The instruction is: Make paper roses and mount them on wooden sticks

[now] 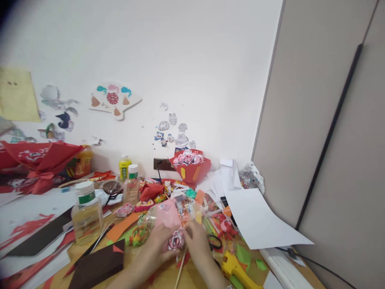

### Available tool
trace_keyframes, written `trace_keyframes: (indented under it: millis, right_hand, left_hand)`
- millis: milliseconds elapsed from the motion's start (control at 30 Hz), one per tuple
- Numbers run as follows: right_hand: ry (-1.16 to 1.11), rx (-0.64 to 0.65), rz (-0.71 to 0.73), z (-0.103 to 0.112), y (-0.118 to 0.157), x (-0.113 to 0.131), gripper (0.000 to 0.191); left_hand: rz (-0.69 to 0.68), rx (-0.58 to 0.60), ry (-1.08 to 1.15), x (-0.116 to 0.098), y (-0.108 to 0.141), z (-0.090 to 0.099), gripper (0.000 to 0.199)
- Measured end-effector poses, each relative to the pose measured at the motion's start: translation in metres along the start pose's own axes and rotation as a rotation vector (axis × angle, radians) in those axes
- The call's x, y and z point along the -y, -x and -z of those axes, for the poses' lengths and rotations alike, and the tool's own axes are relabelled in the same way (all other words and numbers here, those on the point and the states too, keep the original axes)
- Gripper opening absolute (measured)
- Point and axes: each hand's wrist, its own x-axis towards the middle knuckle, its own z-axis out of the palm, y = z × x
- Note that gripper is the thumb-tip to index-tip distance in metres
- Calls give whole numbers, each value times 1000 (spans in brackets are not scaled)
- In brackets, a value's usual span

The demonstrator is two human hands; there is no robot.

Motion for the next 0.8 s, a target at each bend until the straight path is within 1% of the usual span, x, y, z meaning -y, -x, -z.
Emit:
trace_keyframes:
  millis: [100, 200, 267, 300, 433, 467, 567, 633, 700, 800]
  right_hand:
    - [47, 22, 67, 2, 4, 9, 13]
    - [121, 74, 211, 5, 6, 17, 21]
    - [154, 87, 275, 6, 6, 18, 23]
    - [152, 81, 277, 6, 6, 18, 23]
    - [51, 6, 194, 6, 4, 16, 26]
    - [35, -2, 203, 6, 4, 17, 26]
    - [36, 22, 315, 5, 5, 20, 25]
    - [18, 33, 352, 5, 5, 23, 24]
    - [-31, 32, 316, 5, 5, 24, 22]
    - [-88, 4, 208, 4, 3, 21, 19]
  left_hand:
    - [5, -34, -11, 5, 0, -2, 54]
    - [-11, -84, -15, 7, 0, -2, 54]
    - [-38, -114, -13, 8, -1, -2, 53]
    - [-53, -129, -7, 8, -1, -1, 52]
    - [-83, -178, 12, 7, -2, 1, 45]
    - [-87, -183, 10, 7, -2, 1, 45]
    - [-93, -176, -3, 6, -1, 2, 44]
    - [-85, -163, -1, 6, -1, 2, 43]
    - [-76, -166, 9, 6, -1, 1, 43]
    - [-89, -182, 23, 7, 0, -1, 45]
